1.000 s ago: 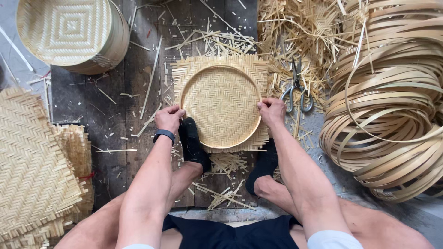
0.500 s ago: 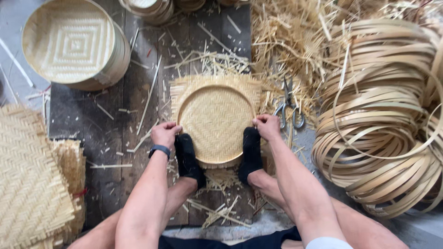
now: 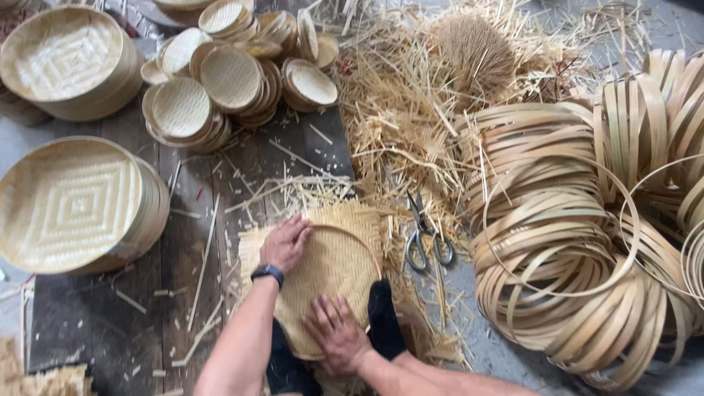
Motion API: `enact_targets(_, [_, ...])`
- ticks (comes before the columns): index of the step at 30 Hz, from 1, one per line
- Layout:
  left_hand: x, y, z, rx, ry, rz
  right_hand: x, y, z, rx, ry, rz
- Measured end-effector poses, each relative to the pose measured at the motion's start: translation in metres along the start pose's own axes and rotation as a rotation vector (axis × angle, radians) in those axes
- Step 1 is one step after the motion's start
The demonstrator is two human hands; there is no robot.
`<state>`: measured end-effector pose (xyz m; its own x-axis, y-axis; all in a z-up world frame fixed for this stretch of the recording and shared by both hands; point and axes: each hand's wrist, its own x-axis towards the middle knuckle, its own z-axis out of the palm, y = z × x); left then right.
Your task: The person places a circular bamboo frame onto a woven bamboo mat, trims the edges of the mat using shears, and fits the mat into the frame to form a basket base.
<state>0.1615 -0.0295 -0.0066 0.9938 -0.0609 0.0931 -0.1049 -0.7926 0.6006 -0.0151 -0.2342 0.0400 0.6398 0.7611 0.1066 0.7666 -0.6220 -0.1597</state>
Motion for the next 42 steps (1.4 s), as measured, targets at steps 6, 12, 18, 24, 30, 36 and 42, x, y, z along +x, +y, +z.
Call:
enact_targets(6, [0.003, 0.021, -0.011, -0.158, -0.083, -0.416, -0.006, 0.0, 0.013, -0.006, 0.083, 0.001])
enact_targets(12, [0.006, 0.007, 0.004, -0.205, -0.069, -0.435, -0.001, -0.023, 0.04, -0.048, 0.125, 0.133])
enact_targets(18, [0.025, 0.014, -0.009, -0.109, -0.101, -0.309, 0.001, -0.018, 0.048, -0.104, 0.235, 0.098])
enact_targets(24, [0.017, 0.001, 0.007, 0.067, -0.052, -0.06, 0.072, 0.069, -0.002, 0.251, 0.323, 0.288])
enact_targets(30, [0.028, 0.01, -0.003, 0.147, -0.225, -0.182, 0.147, 0.162, -0.021, 0.466, 0.018, 0.516])
enact_targets(36, [0.057, 0.01, -0.002, 0.048, -0.496, -0.572, 0.149, 0.187, 0.014, 0.774, -0.065, 0.642])
enact_targets(42, [0.07, -0.021, 0.015, -0.141, -0.524, -0.593, 0.113, 0.167, 0.009, 0.041, 0.421, 0.445])
